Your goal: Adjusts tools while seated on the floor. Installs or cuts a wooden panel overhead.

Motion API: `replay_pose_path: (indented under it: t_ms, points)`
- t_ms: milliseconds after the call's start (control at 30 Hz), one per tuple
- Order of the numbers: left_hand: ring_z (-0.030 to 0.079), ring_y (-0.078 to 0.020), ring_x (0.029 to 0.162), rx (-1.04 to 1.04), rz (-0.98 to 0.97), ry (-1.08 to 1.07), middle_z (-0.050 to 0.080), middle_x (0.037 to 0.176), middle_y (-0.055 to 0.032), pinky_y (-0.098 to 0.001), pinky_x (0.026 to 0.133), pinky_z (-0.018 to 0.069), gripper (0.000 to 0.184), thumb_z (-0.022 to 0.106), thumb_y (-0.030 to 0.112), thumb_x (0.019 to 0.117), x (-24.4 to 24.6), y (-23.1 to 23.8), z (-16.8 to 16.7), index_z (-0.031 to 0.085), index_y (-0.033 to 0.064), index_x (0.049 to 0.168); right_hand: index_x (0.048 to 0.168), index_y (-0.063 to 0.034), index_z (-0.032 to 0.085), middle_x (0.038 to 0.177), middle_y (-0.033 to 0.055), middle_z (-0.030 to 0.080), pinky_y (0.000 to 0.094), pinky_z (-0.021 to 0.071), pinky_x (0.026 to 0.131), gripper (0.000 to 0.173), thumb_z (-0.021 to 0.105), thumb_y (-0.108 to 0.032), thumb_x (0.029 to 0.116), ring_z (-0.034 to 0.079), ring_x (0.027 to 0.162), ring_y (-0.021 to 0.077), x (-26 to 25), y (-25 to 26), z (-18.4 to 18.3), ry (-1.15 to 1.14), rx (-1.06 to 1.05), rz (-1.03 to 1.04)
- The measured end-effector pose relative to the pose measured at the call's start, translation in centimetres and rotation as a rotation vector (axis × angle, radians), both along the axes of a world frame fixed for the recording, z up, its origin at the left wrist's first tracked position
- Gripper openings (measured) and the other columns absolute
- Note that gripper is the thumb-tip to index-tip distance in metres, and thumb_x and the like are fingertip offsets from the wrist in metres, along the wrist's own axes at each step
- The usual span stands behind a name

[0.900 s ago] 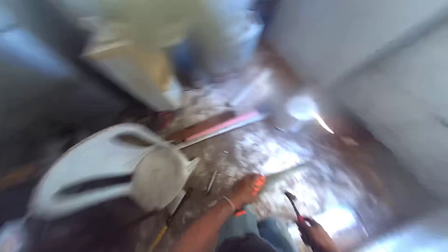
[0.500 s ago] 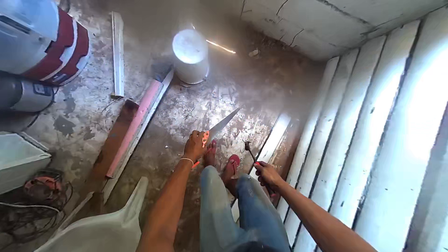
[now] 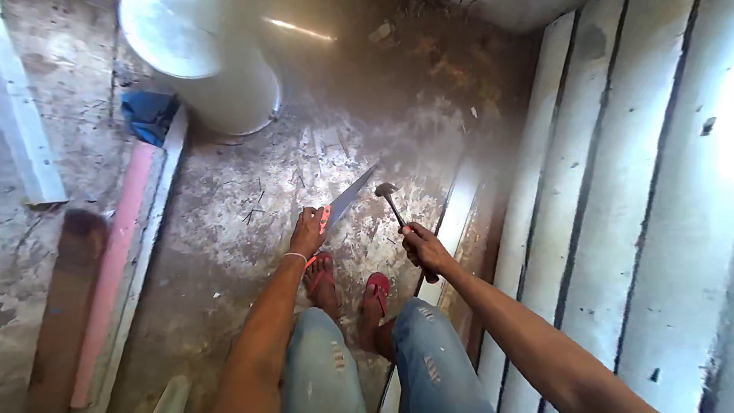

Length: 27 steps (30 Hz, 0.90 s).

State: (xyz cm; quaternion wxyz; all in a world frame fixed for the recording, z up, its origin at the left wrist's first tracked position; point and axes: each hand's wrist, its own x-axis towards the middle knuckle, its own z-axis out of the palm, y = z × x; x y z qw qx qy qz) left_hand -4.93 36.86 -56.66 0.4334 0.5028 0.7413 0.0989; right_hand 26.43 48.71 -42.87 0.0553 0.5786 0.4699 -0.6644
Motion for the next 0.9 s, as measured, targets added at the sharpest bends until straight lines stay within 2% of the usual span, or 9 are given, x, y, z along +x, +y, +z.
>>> replay_pose_path:
  t_ms: [100,233,300,400,567,633,700,767,900]
  points:
    - [0.051,-0.0411,0.132,0.019,-0.018,0.029,0.052,0.142,-0.0214,-0.0543,0.108,0.0474,0.071,0.078,0.017,0.0846,1.0,1.4,-5.4,0.051,0.0120,0.150,0.135,-0.0107,0.056,0.075,0.0060,0.059,0.0356,0.0522,0.050,0.045,0.040,-0.044,0.1097,0.056,0.054,0.0181,1.1,2.7,-5.5,-0.018,0.115,0.083]
    - [0.050,-0.0439,0.132,0.051,-0.030,0.177,0.055,0.137,-0.0252,-0.0554,0.108,0.0463,0.057,0.070,0.011,0.0922,0.8,1.4,-10.5,0.054,0.0069,0.147,0.122,-0.0128,0.063,0.074,0.0053,0.059,0.0404,0.0522,0.056,0.053,0.033,-0.055,0.1081,0.057,0.058,0.0191,2.3,3.9,-13.0,-0.240,0.279,0.214]
    - [0.052,-0.0454,0.130,0.053,-0.067,0.246,0.055,0.137,-0.0270,-0.0563,0.106,0.0477,0.051,0.064,0.010,0.0967,-0.1,1.3,-12.4,0.053,0.0068,0.147,0.117,-0.0092,0.063,0.071,0.0049,0.058,0.0397,0.0522,0.055,0.054,0.031,-0.052,0.1091,0.057,0.057,0.0186,2.2,4.6,-14.6,-0.174,0.377,0.203]
    - [0.052,-0.0462,0.129,0.043,-0.131,0.289,0.054,0.139,-0.0271,-0.0570,0.104,0.0482,0.059,0.069,0.012,0.0934,-1.3,0.2,-14.9,0.051,0.0096,0.150,0.110,-0.0065,0.061,0.064,0.0035,0.054,0.0381,0.0494,0.049,0.054,0.028,-0.050,0.1095,0.053,0.050,0.0174,1.1,5.4,-14.4,0.018,0.552,0.170]
    - [0.051,-0.0469,0.129,0.036,-0.197,0.298,0.054,0.138,-0.0278,-0.0558,0.106,0.0468,0.065,0.075,0.019,0.0900,-1.9,0.2,-15.3,0.051,0.0116,0.150,0.100,-0.0092,0.055,0.060,-0.0003,0.046,0.0352,0.0438,0.044,0.060,0.028,-0.062,0.1060,0.046,0.046,0.0139,-0.7,6.5,-17.3,0.302,0.805,0.129]
    - [0.052,-0.0459,0.127,0.016,-0.217,0.318,0.054,0.136,-0.0274,-0.0544,0.105,0.0472,0.065,0.074,0.020,0.0904,-1.9,0.2,-15.3,0.051,0.0125,0.150,0.099,-0.0084,0.056,0.061,0.0031,0.050,0.0410,0.0488,0.048,0.062,0.023,-0.060,0.1069,0.053,0.050,0.0186,0.7,6.8,-21.8,0.089,0.855,0.287]
    - [0.052,-0.0453,0.127,0.013,-0.224,0.325,0.055,0.136,-0.0272,-0.0534,0.106,0.0471,0.065,0.075,0.021,0.0902,-1.6,0.1,-15.4,0.052,0.0132,0.150,0.112,-0.0090,0.061,0.080,0.0138,0.067,0.0550,0.0570,0.072,0.063,0.020,-0.056,0.1069,0.070,0.076,0.0314,1.9,7.0,-24.6,-0.308,0.627,0.508]
    - [0.052,-0.0454,0.128,-0.001,-0.232,0.333,0.054,0.137,-0.0274,-0.0534,0.106,0.0467,0.066,0.074,0.021,0.0906,-1.5,0.3,-15.1,0.050,0.0135,0.151,0.114,-0.0102,0.064,0.091,0.0157,0.070,0.0575,0.0554,0.081,0.065,0.021,-0.059,0.1068,0.071,0.090,0.0334,1.7,7.6,-25.0,-0.446,0.457,0.521]
    - [0.051,-0.0451,0.127,0.025,-0.228,0.319,0.054,0.135,-0.0272,-0.0539,0.105,0.0473,0.064,0.075,0.020,0.0898,-1.7,0.0,-15.2,0.053,0.0140,0.149,0.096,-0.0076,0.060,0.067,0.0059,0.057,0.0456,0.0534,0.061,0.059,0.024,-0.052,0.1087,0.061,0.061,0.0218,1.0,5.7,-23.8,-0.167,0.615,0.366]
